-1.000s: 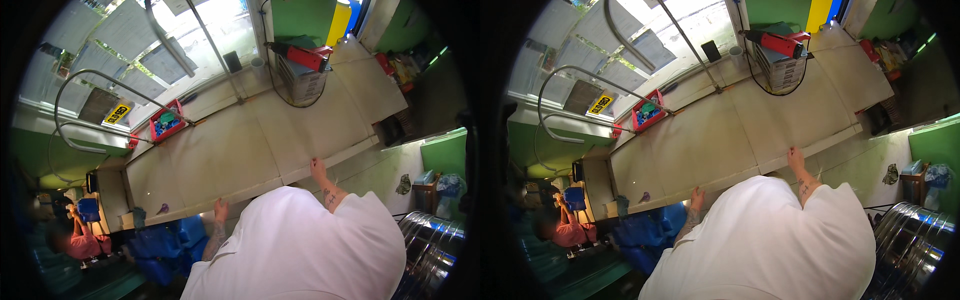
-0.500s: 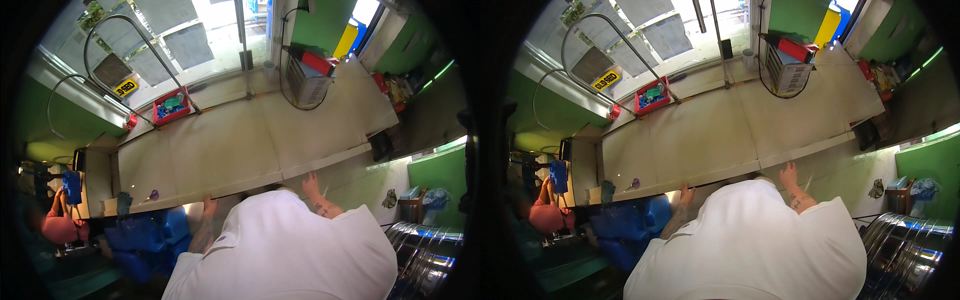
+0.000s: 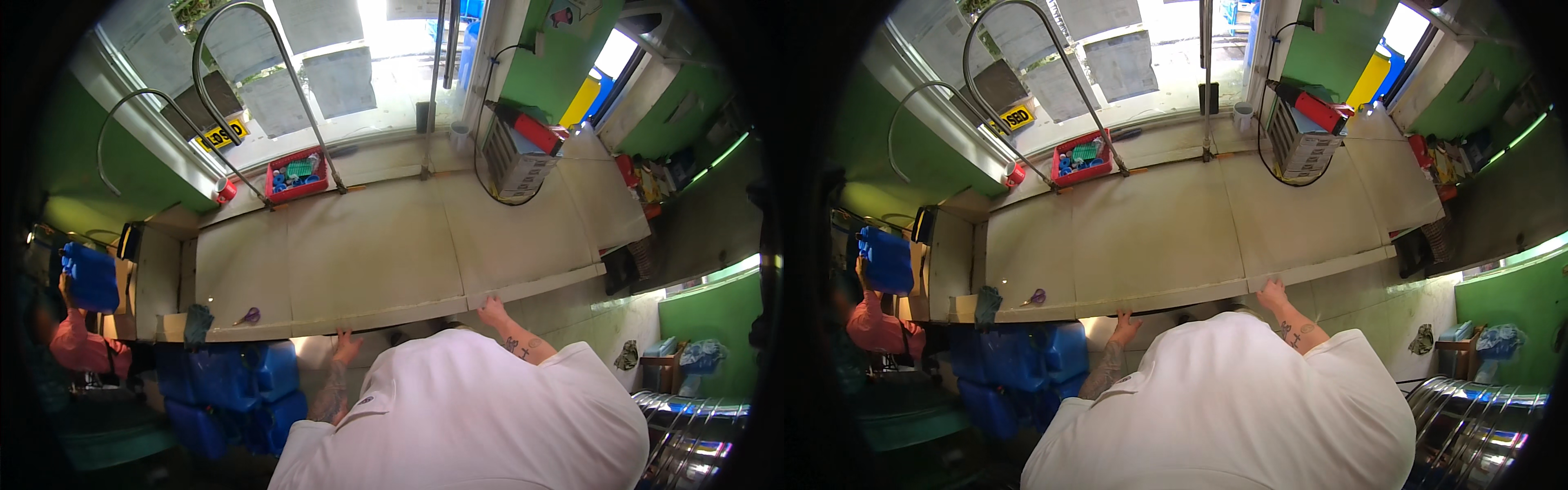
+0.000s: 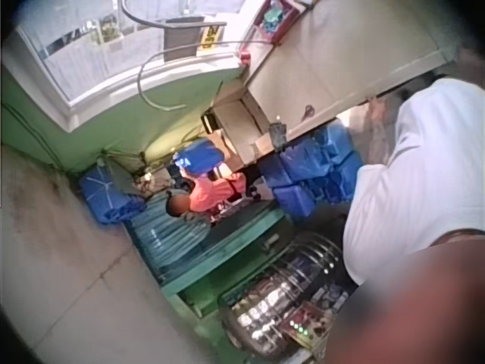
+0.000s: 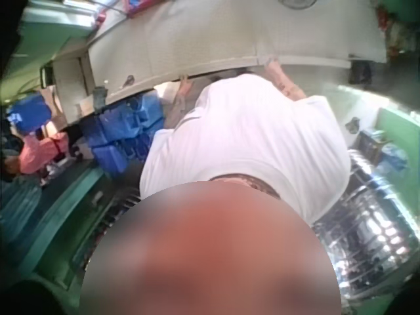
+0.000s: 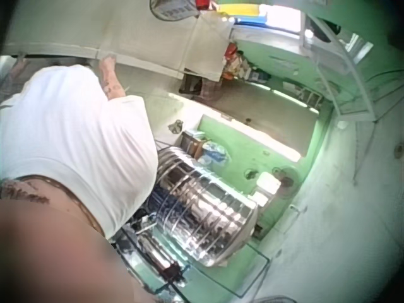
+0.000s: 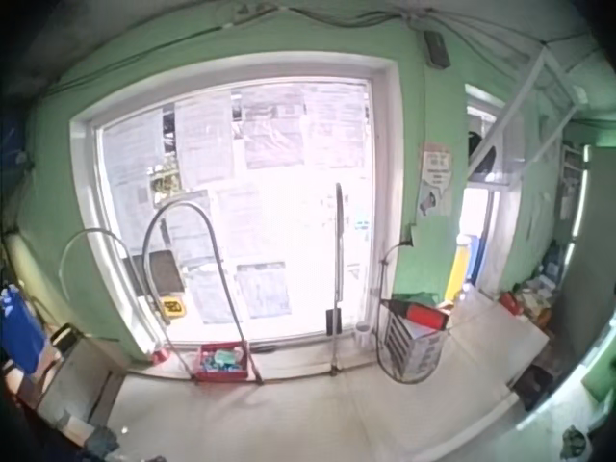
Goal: The person seals several plastic jerrycans by hand and with a heat gun. They place a green plastic ring on a blue jerrycan, then use a red heat gun to shrink the seal on multiple blue and one yellow jerrycan. After sealing, they move the jerrycans off the counter.
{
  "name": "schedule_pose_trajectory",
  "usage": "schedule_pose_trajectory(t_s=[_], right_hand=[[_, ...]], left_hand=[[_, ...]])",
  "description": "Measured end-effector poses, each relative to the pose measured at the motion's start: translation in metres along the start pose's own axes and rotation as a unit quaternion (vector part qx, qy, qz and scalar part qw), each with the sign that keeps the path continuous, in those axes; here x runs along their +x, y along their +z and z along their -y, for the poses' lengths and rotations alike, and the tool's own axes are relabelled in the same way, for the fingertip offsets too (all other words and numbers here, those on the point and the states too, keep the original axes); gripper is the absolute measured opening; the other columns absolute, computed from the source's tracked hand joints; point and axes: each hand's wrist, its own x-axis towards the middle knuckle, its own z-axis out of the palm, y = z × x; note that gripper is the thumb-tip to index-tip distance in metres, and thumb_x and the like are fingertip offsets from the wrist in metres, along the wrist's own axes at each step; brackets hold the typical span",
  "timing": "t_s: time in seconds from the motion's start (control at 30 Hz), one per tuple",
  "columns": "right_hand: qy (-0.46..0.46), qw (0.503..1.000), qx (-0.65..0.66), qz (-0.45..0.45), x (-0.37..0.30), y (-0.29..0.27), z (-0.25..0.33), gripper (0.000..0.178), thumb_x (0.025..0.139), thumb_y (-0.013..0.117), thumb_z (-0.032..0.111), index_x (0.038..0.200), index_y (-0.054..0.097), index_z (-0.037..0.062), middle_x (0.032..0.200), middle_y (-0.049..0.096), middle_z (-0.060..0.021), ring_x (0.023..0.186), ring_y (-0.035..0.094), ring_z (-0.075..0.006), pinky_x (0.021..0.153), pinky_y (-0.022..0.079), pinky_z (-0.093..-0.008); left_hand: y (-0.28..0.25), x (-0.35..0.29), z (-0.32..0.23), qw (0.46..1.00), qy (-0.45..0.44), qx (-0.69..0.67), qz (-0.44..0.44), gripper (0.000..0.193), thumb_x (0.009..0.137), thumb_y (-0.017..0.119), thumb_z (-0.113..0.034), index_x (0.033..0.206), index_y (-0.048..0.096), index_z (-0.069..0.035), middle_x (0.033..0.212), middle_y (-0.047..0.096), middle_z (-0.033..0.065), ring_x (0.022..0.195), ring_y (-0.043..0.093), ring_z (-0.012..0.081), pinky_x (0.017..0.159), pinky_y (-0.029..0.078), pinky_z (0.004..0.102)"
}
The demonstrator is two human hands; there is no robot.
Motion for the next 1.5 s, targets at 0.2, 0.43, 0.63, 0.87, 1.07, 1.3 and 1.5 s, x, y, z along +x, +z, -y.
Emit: schedule_pose_trajectory(t_s=[0.2, 0.43, 0.63, 0.87, 1.07, 1.3, 1.5], right_hand=[[0.021, 0.998, -0.058, 0.024, -0.020, 0.002, 0.001, 0.087, 0.092, 0.067, 0.038, 0.151, 0.027, -0.0109, 0.157, 0.017, -0.0427, 0.147, 0.026, -0.0558, 0.118, 0.034, -0.0535], [0.019, 0.996, -0.075, 0.040, -0.006, 0.016, -0.005, 0.090, 0.092, 0.067, 0.038, 0.151, 0.025, -0.0139, 0.155, 0.013, -0.0476, 0.134, 0.047, -0.0551, 0.113, 0.044, -0.0485], [0.036, 0.995, -0.087, 0.042, 0.005, 0.028, -0.004, 0.090, 0.092, 0.067, 0.038, 0.150, 0.024, -0.0161, 0.154, 0.015, -0.0493, 0.127, 0.055, -0.0543, 0.110, 0.047, -0.0465], [0.059, 0.997, -0.037, 0.014, -0.019, 0.004, 0.011, 0.078, 0.092, 0.067, 0.037, 0.145, 0.037, -0.0128, 0.153, 0.025, -0.0459, 0.131, 0.053, -0.0501, 0.110, 0.046, -0.0478], [0.016, 0.997, 0.048, -0.063, 0.010, -0.041, 0.013, 0.065, 0.093, 0.065, 0.036, 0.138, 0.051, -0.0088, 0.145, 0.047, -0.0362, 0.130, 0.054, -0.0468, 0.109, 0.046, -0.0475], [-0.079, 0.971, 0.202, -0.103, 0.125, -0.143, 0.072, 0.066, 0.096, 0.063, 0.040, 0.144, 0.048, -0.0013, 0.130, 0.064, -0.0254, 0.122, 0.061, -0.0392, 0.103, 0.049, -0.0447], [-0.141, 0.939, 0.301, -0.092, 0.237, -0.234, 0.148, 0.072, 0.100, 0.061, 0.046, 0.150, 0.041, -0.0003, 0.135, 0.061, -0.0243, 0.126, 0.059, -0.0375, 0.104, 0.048, -0.0475]], left_hand=[[0.003, -0.007, -0.002, 1.000, 0.018, -0.005, 0.002, 0.085, 0.095, 0.069, -0.041, 0.158, 0.030, -0.001, 0.167, -0.003, 0.0329, 0.151, 0.025, 0.0482, 0.123, 0.031, 0.0459], [-0.002, -0.004, 0.002, 0.999, -0.005, -0.035, 0.035, 0.088, 0.094, 0.069, -0.044, 0.159, 0.028, 0.000, 0.165, -0.006, 0.0365, 0.150, 0.026, 0.0495, 0.123, 0.031, 0.0449], [-0.003, 0.000, 0.002, 0.999, -0.004, -0.003, 0.035, 0.089, 0.093, 0.070, -0.045, 0.159, 0.029, -0.001, 0.164, -0.006, 0.0375, 0.151, 0.024, 0.0506, 0.123, 0.030, 0.0452], [-0.008, 0.001, 0.000, 0.998, -0.004, -0.012, 0.055, 0.090, 0.093, 0.069, -0.049, 0.159, 0.029, -0.002, 0.164, -0.007, 0.0379, 0.154, 0.013, 0.0498, 0.125, 0.024, 0.0468], [-0.002, 0.006, 0.001, 0.999, -0.013, 0.009, 0.030, 0.087, 0.093, 0.070, -0.047, 0.158, 0.033, -0.002, 0.165, -0.001, 0.0354, 0.155, 0.009, 0.0474, 0.126, 0.021, 0.0477], [0.017, -0.011, 0.019, 0.989, -0.017, -0.056, -0.135, 0.071, 0.092, 0.073, -0.034, 0.146, 0.047, 0.004, 0.154, 0.040, 0.0297, 0.145, 0.036, 0.0435, 0.120, 0.031, 0.0476], [0.023, -0.060, -0.009, 0.975, -0.186, -0.083, -0.093, 0.071, 0.093, 0.071, -0.031, 0.151, 0.044, 0.001, 0.154, 0.046, 0.0257, 0.144, 0.043, 0.0381, 0.119, 0.034, 0.0432]])
